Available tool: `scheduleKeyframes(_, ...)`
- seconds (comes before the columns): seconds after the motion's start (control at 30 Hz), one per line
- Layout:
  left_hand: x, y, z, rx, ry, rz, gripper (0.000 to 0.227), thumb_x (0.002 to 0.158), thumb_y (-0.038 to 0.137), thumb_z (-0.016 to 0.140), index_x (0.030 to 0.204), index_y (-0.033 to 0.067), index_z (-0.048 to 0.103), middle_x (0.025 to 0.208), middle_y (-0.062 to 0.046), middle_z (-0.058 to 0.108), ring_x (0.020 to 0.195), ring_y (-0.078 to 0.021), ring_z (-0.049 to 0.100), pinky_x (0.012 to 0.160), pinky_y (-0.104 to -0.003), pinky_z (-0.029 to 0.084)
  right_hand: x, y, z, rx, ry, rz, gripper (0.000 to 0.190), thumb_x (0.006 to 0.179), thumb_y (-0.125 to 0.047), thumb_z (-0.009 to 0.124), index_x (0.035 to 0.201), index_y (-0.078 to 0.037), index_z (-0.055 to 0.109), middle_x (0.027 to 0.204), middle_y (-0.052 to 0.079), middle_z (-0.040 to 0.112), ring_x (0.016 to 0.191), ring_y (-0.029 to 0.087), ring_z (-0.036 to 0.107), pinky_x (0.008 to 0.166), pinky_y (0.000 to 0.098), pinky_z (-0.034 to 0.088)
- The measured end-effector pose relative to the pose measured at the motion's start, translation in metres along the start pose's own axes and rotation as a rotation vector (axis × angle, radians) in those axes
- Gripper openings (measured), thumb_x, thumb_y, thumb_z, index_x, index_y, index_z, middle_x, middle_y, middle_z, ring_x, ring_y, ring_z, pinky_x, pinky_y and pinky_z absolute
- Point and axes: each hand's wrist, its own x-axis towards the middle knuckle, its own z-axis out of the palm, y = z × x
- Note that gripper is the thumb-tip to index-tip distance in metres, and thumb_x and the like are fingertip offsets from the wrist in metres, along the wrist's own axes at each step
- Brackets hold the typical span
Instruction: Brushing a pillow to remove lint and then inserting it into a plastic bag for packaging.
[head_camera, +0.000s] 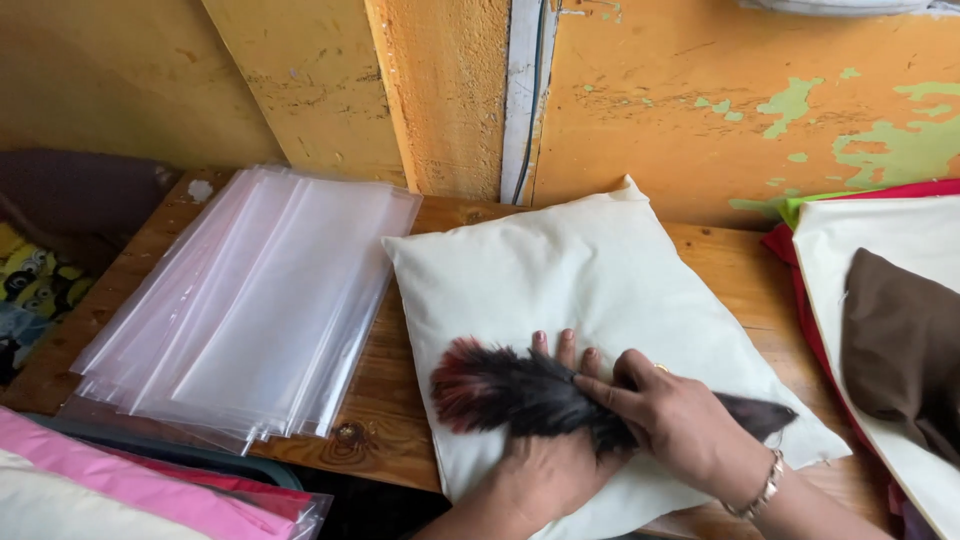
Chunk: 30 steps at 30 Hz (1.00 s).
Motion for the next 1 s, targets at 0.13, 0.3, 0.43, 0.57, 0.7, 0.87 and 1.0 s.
scheduleKeyframes(0.13,-0.003,-0.003,-0.018,0.104,-0.151,-0.146,0.086,0.085,0.065,0.033,0.139,-0.0018,0.033,0.142,-0.026,0.033,0.135,-0.0471,0.019,0.105,-0.069,0.0,0.042,0.08,-0.029,0.134,-0.056,0.404,0.042,0.08,-0.032,0.058,0.121,-0.037,0.061,0.087,0.002,0.045,0.073,0.025,0.068,0.076,0.0359,0.052)
scheduleKeyframes(0.3,-0.003,-0.004,-0.013,0.209,-0.172,-0.129,0.084,0.088,0.069,0.025,0.142,0.0041,0.028,0.147,-0.028,0.021,0.136,-0.0478,0.012,0.107,-0.067,-0.004,0.031,0.226,0.009,-0.014,0.082,0.675,0.042,0.083,-0.011,0.047,0.116,-0.026,0.069,0.097,0.019,0.062,0.092,0.033,0.064,0.09,0.0353,0.048)
scheduleKeyframes(0.43,0.0,-0.005,-0.015,0.145,-0.095,-0.094,0.085,0.086,0.068,0.026,0.143,0.006,0.029,0.147,-0.029,0.021,0.135,-0.051,0.015,0.105,-0.07,0.0,0.029,0.089,-0.037,-0.121,0.329,0.573,0.027,0.091,-0.017,0.048,0.111,-0.022,0.065,0.084,0.014,0.042,0.061,0.039,0.054,0.069,0.0445,0.048)
scheduleKeyframes(0.57,-0.005,0.001,-0.011,-0.019,-0.196,-0.021,0.086,0.077,0.063,0.042,0.142,0.0085,0.032,0.145,-0.025,0.028,0.136,-0.0507,0.013,0.104,-0.07,-0.004,0.02,-0.029,-0.034,-0.037,-0.012,0.182,0.074,0.071,-0.015,0.055,0.141,-0.032,0.036,0.096,0.006,0.045,0.068,0.03,0.063,0.058,0.0421,0.051)
scheduleKeyframes(0.7,-0.001,-0.006,-0.046,-0.27,-0.322,0.133,0.07,0.08,0.055,0.042,0.133,0.0107,0.045,0.136,-0.014,0.046,0.125,-0.0367,0.038,0.104,-0.058,0.015,0.036,0.005,-0.024,0.074,-0.16,0.233,0.06,0.075,-0.022,0.049,0.133,-0.032,0.048,0.098,0.003,0.048,0.077,0.028,0.07,0.076,0.0363,0.054)
scheduleKeyframes(0.87,-0.003,-0.026,-0.046,-0.337,-0.311,0.103,0.069,0.085,0.059,0.032,0.13,0.0101,0.049,0.139,-0.018,0.044,0.132,-0.0445,0.032,0.11,-0.061,0.009,0.029,0.154,-0.033,-0.182,0.016,0.659,0.04,0.075,-0.013,0.046,0.111,-0.021,0.062,0.097,0.016,0.058,0.081,0.04,0.063,0.076,0.045,0.05)
scheduleKeyframes(1.0,0.006,-0.028,-0.052,-0.42,-0.083,0.017,0.045,0.095,0.041,0.041,0.116,0.0049,0.059,0.13,-0.024,0.048,0.126,-0.0441,0.041,0.106,-0.057,0.022,0.013,0.165,-0.048,-0.091,0.116,0.888,0.059,0.078,-0.005,0.036,0.127,-0.023,0.062,0.102,0.023,0.06,0.095,0.038,0.061,0.088,0.041,0.047)
